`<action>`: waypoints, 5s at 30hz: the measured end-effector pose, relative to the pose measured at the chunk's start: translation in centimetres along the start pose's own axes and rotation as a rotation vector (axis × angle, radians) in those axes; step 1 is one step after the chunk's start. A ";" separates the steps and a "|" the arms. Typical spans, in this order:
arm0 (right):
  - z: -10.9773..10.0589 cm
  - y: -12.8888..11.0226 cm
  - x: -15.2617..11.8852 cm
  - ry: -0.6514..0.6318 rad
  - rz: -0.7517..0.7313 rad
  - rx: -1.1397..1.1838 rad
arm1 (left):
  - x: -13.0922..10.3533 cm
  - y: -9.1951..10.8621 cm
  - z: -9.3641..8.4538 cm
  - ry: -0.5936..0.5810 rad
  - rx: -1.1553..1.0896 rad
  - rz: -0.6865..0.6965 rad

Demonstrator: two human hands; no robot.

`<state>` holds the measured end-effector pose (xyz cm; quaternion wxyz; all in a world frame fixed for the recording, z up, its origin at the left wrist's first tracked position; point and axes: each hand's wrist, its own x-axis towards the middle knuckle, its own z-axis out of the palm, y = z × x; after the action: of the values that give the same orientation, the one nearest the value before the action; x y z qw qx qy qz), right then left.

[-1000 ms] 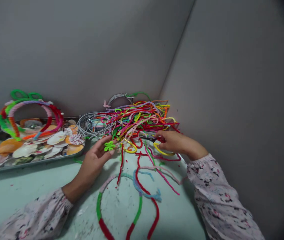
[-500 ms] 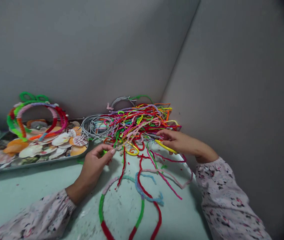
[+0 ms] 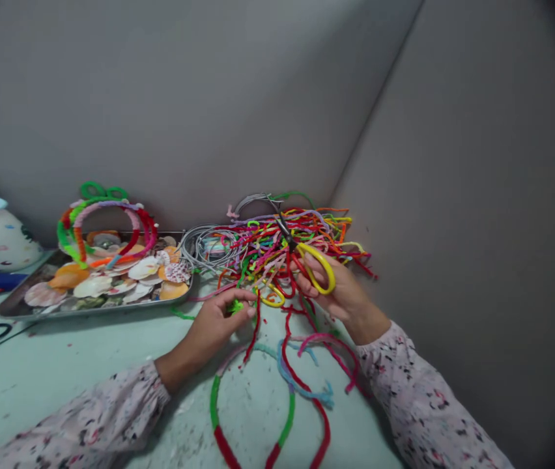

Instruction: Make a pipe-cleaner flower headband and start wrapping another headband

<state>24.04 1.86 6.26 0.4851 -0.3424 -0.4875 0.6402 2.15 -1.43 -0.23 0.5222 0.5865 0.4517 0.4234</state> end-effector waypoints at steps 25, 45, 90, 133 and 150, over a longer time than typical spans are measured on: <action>-3.1 -2.5 -2.4 -0.535 0.132 -1.238 | 0.7 -0.6 -0.7 0.122 -0.294 -0.057; 4.5 7.6 -0.7 -0.035 0.150 -0.012 | 0.7 -0.8 -0.7 0.065 -0.254 -0.062; 1.9 2.6 -0.7 -0.238 -0.105 -1.187 | 0.7 -0.8 -0.4 -0.030 -0.366 -0.121; 1.2 3.0 -0.9 -0.298 -0.096 -1.266 | 0.8 -1.1 -0.2 0.057 -0.109 -0.073; 1.2 3.2 -0.9 -0.263 -0.158 -1.339 | 0.8 -0.9 -0.1 0.089 -0.048 -0.043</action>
<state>22.32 0.53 3.52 0.1509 -0.4513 -0.8565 0.1997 2.18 -0.57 -1.10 0.5246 0.5446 0.4767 0.4483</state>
